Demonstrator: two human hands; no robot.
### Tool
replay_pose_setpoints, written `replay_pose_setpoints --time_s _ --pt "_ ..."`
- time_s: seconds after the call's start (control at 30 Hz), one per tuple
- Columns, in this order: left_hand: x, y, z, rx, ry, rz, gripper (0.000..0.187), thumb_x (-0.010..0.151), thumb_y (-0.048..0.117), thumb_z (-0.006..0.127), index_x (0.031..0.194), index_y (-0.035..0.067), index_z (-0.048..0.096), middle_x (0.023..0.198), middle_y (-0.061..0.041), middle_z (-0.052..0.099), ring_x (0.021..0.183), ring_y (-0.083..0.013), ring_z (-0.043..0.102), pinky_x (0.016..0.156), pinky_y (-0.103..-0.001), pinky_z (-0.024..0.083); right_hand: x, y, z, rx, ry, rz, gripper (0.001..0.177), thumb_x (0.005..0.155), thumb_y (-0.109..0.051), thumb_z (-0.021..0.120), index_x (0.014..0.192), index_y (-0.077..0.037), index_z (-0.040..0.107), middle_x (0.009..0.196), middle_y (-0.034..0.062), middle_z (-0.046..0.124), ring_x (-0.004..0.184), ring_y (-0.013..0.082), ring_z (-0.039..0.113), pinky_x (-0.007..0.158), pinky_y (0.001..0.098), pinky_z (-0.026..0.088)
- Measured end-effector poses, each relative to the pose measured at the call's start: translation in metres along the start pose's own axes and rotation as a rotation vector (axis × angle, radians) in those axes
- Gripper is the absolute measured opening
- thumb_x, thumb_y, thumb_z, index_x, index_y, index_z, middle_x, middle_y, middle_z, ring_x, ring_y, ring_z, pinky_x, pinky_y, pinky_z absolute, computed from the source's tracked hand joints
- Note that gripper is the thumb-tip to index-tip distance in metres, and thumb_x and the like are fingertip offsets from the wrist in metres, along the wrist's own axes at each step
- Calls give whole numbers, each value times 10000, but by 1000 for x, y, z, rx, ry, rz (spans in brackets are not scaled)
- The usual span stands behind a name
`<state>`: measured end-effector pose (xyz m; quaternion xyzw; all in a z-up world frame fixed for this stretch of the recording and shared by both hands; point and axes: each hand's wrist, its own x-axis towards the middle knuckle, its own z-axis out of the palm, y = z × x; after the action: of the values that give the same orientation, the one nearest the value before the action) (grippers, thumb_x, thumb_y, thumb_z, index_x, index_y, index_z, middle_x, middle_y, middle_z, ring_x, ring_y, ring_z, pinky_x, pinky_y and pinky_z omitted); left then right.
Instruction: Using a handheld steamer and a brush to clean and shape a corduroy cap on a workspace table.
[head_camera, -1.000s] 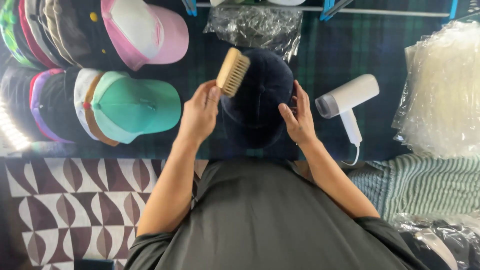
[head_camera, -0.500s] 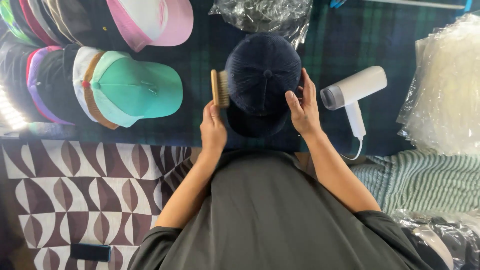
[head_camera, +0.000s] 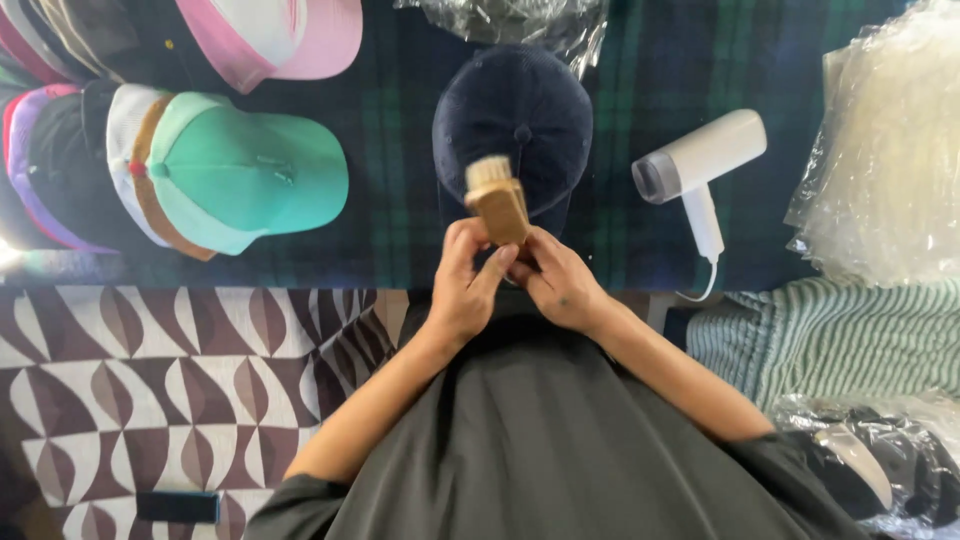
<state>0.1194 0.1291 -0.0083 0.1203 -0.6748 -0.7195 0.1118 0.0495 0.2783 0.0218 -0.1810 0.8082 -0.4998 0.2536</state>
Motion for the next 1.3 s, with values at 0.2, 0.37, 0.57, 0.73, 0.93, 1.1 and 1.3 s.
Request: replay_pose_setpoints --time_s 0.2,0.37,0.57,0.73,0.93,1.1,1.3 --pt "-16 -88 -41 172 309 -244 444 1072 247 607 1435 37 462 1386 -214 508 1204 -327 579 976 -471 498 13 32 -45 -395 351 -377 421 1013 -150 709 1323 119 612 1180 315 680 1038 470 680 826 498 575" --pt "-4 -132 -45 -586 252 -522 466 1110 333 501 1495 71 478 1347 -187 628 1204 -331 653 989 -520 547 -6 59 -16 -933 176 -776 232 953 -199 667 1129 -73 747 1141 141 756 714 250 672 639 359 564" --pt "-3 -148 -57 -862 323 -772 444 1032 505 542 1155 123 732 1036 -77 766 882 -256 731 808 -418 617 -10 27 -3 -953 98 -656 299 1031 -302 535 1202 -105 682 847 2 623 580 157 608 522 266 518" --pt "11 -120 -56 -907 162 -856 595 976 660 438 1173 166 704 1030 -82 742 769 -258 667 708 -443 609 1 38 22 -1054 208 -510 232 1036 -358 527 1141 -185 638 823 -59 549 514 118 565 477 253 489" --pt "1 -149 -53 -830 249 -781 170 996 200 665 1118 97 726 975 -183 783 822 -370 788 729 -552 657 -73 139 -55 -973 276 -336 213 1003 -312 689 1114 -131 705 954 55 713 808 246 708 657 348 575" --pt "6 -146 -57 -837 213 -779 158 1003 193 661 1128 112 715 963 -205 775 814 -386 785 694 -554 662 -80 151 -43 -817 463 -209 195 959 -277 814 1053 -130 727 972 82 740 868 298 732 696 365 583" --pt "-3 -163 -62 -781 293 -783 149 961 158 706 1070 62 740 931 -185 778 772 -366 784 688 -488 663 -21 98 -23 -1002 -44 -419 242 1010 -463 546 1087 -285 690 658 -3 671 571 227 660 592 394 549"
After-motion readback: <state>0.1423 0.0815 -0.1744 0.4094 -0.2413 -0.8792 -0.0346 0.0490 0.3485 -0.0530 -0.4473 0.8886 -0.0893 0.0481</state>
